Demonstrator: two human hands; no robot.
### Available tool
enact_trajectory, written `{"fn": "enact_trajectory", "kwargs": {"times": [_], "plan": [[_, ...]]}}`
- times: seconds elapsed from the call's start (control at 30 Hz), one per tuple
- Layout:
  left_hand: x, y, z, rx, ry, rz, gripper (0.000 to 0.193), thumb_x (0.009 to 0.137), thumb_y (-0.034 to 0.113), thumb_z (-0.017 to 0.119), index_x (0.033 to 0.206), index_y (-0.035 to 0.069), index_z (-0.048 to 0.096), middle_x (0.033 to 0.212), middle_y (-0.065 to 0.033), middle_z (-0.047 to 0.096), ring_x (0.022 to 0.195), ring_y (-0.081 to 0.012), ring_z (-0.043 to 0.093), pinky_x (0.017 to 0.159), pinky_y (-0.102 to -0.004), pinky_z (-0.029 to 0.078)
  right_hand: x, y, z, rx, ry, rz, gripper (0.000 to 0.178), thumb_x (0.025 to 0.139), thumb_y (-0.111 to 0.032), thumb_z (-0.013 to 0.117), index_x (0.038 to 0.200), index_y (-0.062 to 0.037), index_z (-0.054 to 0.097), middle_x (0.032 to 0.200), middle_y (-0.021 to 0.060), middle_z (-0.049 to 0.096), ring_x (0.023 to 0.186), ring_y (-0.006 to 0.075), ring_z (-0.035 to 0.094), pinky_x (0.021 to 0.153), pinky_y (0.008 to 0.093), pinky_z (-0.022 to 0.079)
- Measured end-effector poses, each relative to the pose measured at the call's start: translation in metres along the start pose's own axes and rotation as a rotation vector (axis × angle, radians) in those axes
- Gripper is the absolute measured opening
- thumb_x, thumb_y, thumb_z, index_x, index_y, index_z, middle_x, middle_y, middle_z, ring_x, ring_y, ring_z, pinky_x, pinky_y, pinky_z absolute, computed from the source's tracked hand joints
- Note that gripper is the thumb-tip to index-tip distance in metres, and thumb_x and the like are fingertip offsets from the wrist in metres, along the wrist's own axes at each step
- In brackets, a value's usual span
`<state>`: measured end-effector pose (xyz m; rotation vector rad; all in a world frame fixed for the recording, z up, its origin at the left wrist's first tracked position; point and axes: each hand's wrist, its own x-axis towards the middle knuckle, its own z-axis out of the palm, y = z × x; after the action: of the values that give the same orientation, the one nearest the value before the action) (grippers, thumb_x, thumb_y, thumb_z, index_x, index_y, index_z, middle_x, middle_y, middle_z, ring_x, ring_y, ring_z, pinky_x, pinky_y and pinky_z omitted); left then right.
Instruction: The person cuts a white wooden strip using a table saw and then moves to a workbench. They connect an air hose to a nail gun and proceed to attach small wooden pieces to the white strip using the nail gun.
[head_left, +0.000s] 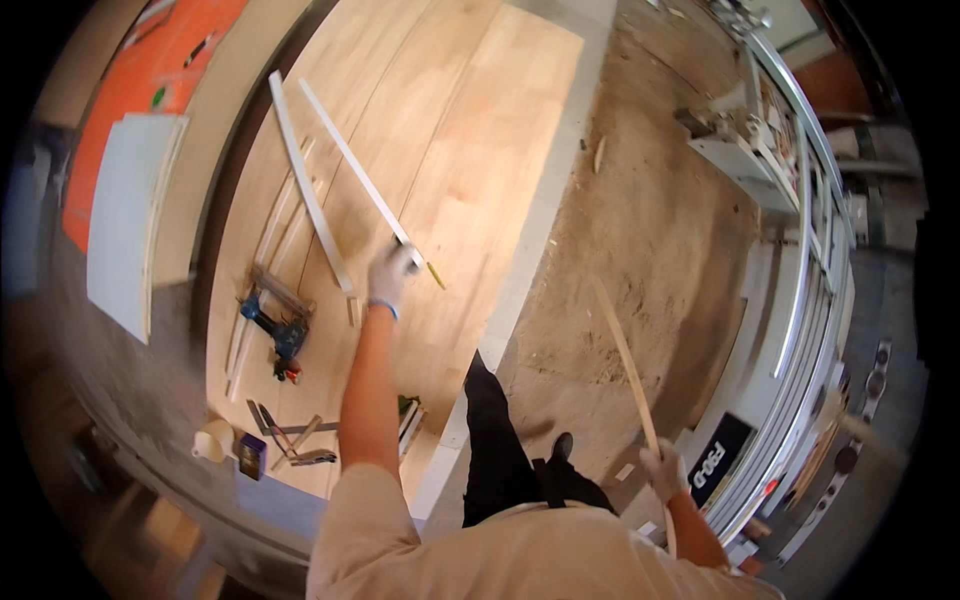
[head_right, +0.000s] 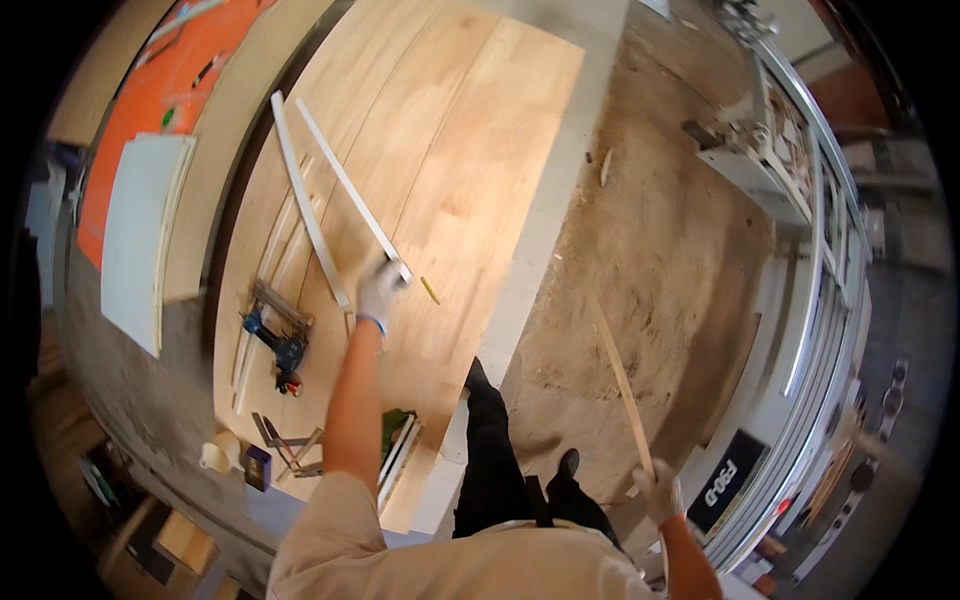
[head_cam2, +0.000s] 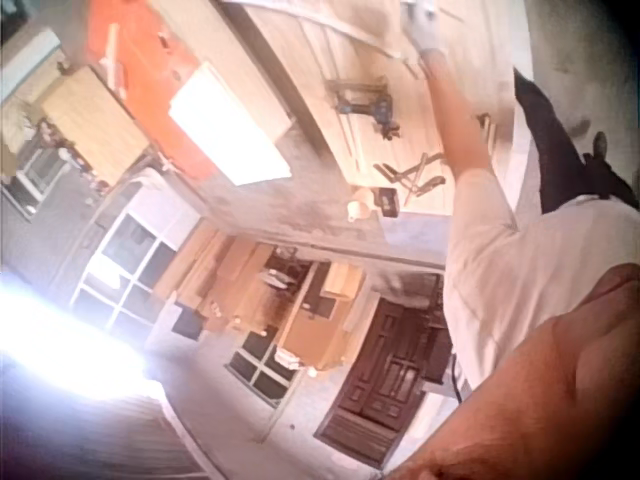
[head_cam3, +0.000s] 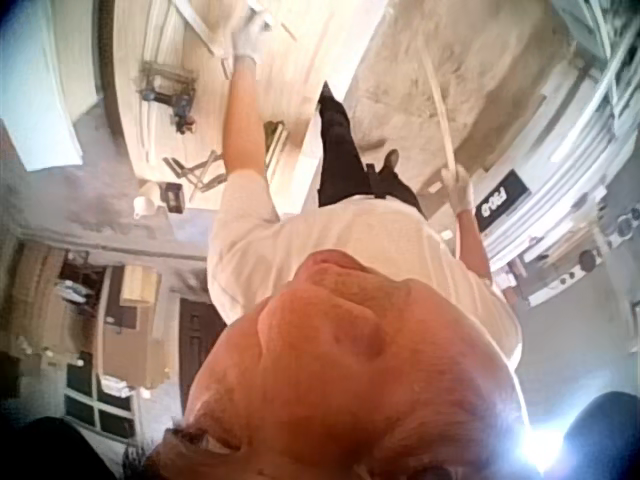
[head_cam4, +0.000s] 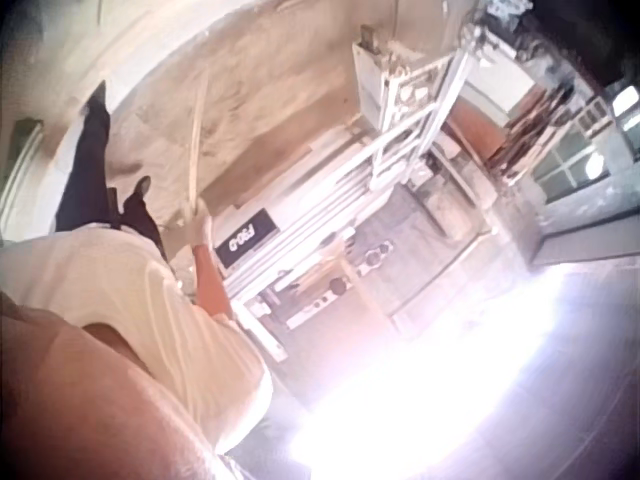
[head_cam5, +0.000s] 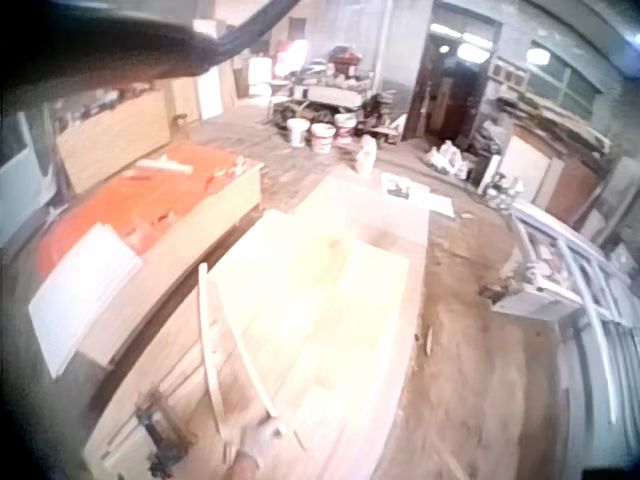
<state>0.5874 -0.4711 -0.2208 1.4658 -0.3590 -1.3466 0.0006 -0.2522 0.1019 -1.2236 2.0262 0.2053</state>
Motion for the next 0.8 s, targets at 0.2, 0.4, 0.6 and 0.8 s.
{"fn": "enact_trajectory", "kwargs": {"times": [0.2,0.4,0.6,0.8], "plan": [[-0.251,0.039,0.172,-0.067,-0.346,-0.126,0.027,0.106,0.019,0.066,0.124,-0.001,0.071,0.099,-0.0056,0.074,0.095,-0.0159,0.072,0.089,-0.0332,0.059,0.031,-0.119,-0.037,0.373,0.048,-0.191,0.031,0.114,-0.034,0.058,0.110,-0.0032,0.062,0.082,0.0099,0.058,0.075,0.0199,0.057,0.069,0.0405,0.048],[-0.414,0.035,0.279,0.255,-0.763,-0.041,0.038,0.105,0.012,0.066,0.138,-0.007,0.065,0.116,-0.0131,0.077,0.102,-0.0188,0.074,0.091,-0.0356,0.061,0.018,-0.159,-0.087,0.648,0.009,-0.468,0.040,0.114,-0.036,0.055,0.126,0.0002,0.068,0.114,0.0116,0.076,0.102,0.0191,0.072,0.095,0.0361,0.058],[-0.501,0.044,0.333,0.704,-0.775,0.316,0.039,0.105,0.019,0.074,0.137,-0.002,0.069,0.120,-0.0221,0.079,0.112,-0.0335,0.076,0.101,-0.0439,0.058,-0.036,-0.075,-0.109,0.888,0.031,-0.501,0.033,0.109,-0.032,0.063,0.120,-0.0011,0.068,0.098,0.0070,0.076,0.083,0.0136,0.071,0.080,0.0348,0.059],[-0.525,0.035,0.395,0.739,-0.772,0.553,0.039,0.110,0.036,0.071,0.131,0.003,0.072,0.122,-0.0152,0.077,0.115,-0.0321,0.073,0.103,-0.0437,0.058,-0.094,0.095,-0.145,1.008,0.042,-0.551,0.028,0.109,-0.026,0.060,0.119,-0.0003,0.066,0.090,0.0050,0.072,0.070,0.0117,0.066,0.067,0.0312,0.056]]}}
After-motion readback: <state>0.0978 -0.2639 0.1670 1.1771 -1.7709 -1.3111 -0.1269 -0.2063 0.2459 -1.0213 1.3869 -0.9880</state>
